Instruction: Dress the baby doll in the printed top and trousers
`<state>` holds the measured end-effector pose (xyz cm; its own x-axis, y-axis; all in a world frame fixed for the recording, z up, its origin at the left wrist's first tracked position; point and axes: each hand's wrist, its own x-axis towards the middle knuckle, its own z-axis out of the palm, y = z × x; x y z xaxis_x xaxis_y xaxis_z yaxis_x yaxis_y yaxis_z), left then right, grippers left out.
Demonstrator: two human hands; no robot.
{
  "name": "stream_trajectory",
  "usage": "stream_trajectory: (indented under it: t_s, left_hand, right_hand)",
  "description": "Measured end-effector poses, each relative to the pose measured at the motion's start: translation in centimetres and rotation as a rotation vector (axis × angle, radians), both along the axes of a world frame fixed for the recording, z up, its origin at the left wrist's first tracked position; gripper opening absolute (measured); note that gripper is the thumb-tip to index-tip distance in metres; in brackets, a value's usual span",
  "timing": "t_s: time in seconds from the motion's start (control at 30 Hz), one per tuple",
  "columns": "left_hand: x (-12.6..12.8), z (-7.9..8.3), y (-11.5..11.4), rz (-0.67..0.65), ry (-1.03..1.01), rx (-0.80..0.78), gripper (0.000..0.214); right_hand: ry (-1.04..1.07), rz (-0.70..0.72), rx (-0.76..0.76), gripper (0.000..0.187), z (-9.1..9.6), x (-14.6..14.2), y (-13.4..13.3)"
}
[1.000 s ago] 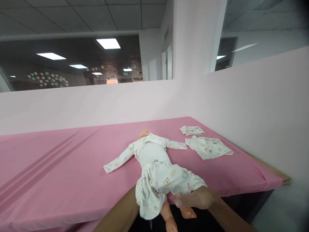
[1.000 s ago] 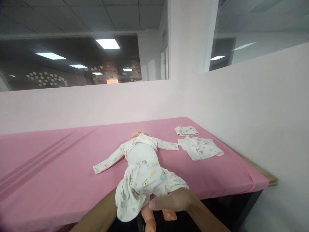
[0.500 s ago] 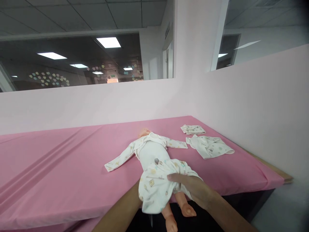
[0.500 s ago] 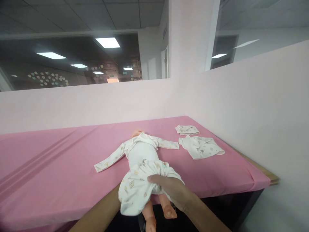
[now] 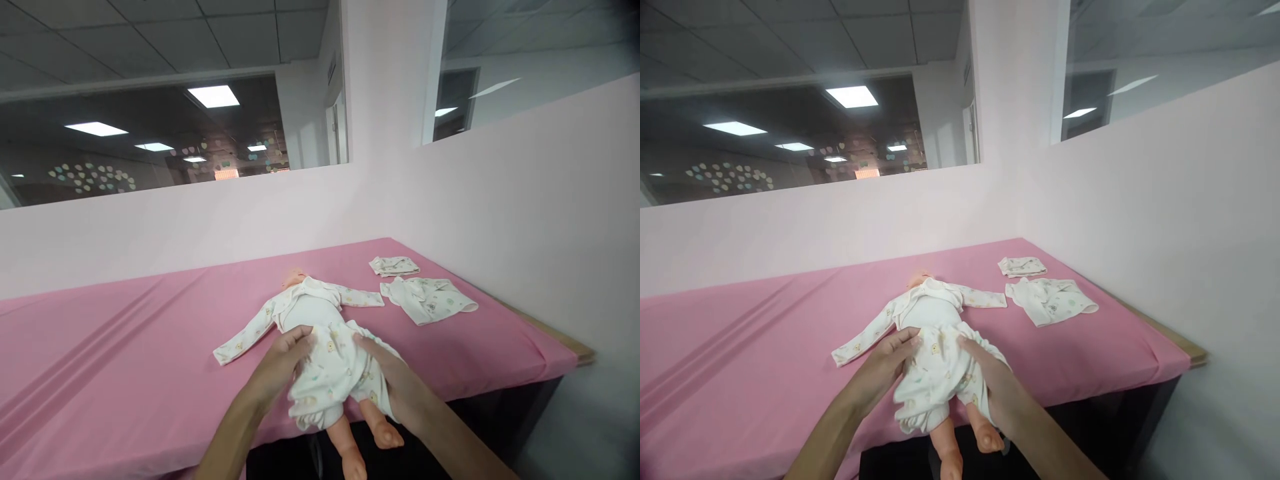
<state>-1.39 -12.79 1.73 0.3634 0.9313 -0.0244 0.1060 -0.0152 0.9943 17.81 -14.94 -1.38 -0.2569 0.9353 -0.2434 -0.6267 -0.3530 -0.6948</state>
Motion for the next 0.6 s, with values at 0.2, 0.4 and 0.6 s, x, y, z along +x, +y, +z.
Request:
stream_trajectory:
  t_s: [0.2,0.4,0.6]
  left_hand:
    - [2.3,-0.1,-1.5,-0.06,0.486,0.567,0.029]
    - [2.0,0.3,-0.9,-0.055,0.627,0.677,0.03]
    - [2.6,-0.2,5.2,-0.198,0.822,0.774,0.034]
  right_hand:
    - [0.047,0.022,0.0,0.042,-0.9,-2.7,0.1]
    - [0.081,-0.1,-0.021,0.036,-1.4,-2.5,0.1]
    - [0.019,-0.123,-0.04,0.034,-0.7,-2.5,-1.5]
